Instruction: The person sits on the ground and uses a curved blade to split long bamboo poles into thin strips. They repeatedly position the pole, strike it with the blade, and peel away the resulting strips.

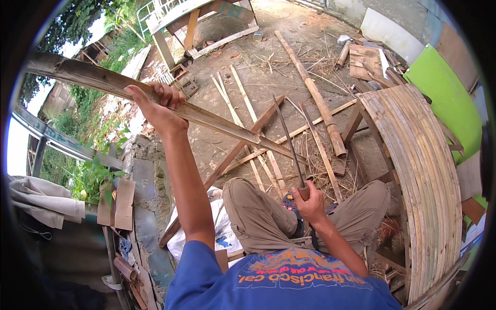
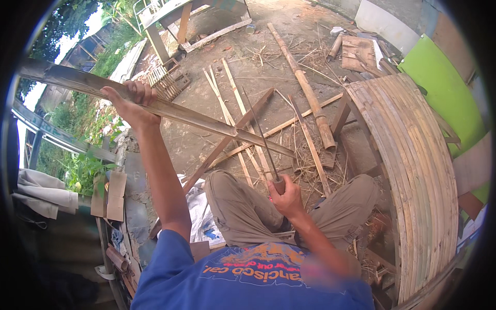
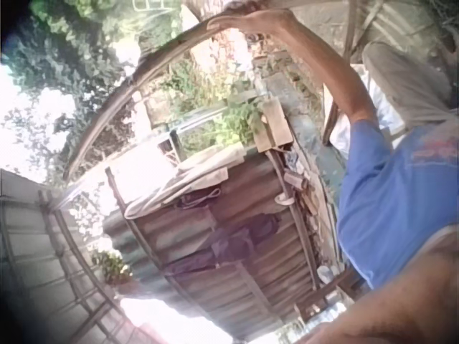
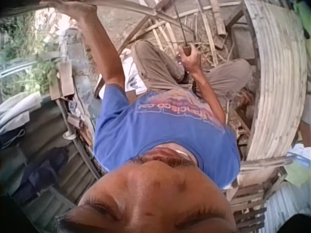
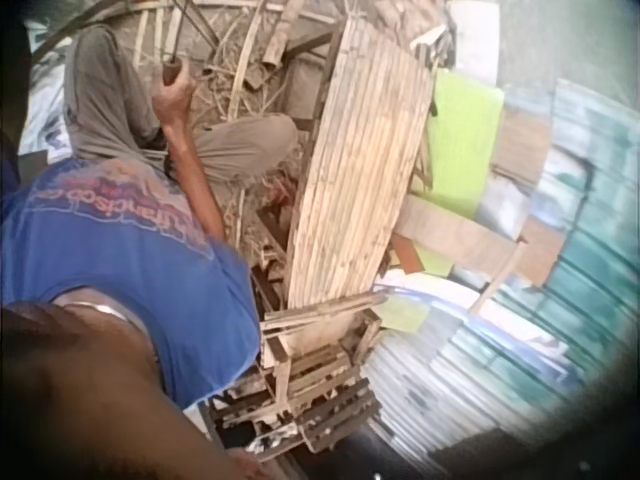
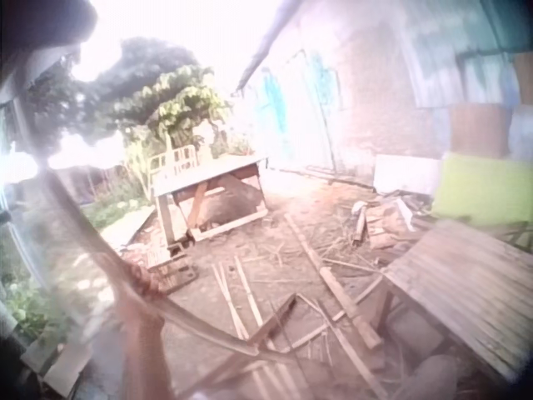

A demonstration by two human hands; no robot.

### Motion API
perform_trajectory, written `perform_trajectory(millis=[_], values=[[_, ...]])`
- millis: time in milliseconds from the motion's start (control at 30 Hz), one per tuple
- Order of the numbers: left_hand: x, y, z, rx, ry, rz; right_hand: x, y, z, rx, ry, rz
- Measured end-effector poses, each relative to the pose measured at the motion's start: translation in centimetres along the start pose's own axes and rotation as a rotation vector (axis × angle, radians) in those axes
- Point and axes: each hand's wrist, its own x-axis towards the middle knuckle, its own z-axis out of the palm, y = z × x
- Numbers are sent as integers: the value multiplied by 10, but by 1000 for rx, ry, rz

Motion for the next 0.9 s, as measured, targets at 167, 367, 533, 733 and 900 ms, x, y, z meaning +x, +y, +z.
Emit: perform_trajectory(millis=[167,367,533,733,900], values=[[-20,-2,32,-10,-96,24,26,-10,27,22,42,-72],[-22,-4,49,18,-111,30,53,-112,-2,228,79,-330],[-28,-9,73,18,-136,27,55,-23,22,-152,-46,19],[-30,-16,80,34,-190,6,58,-115,-23,66,82,-77],[-36,-21,102,10,-236,7,50,-90,-23,67,187,-199]])
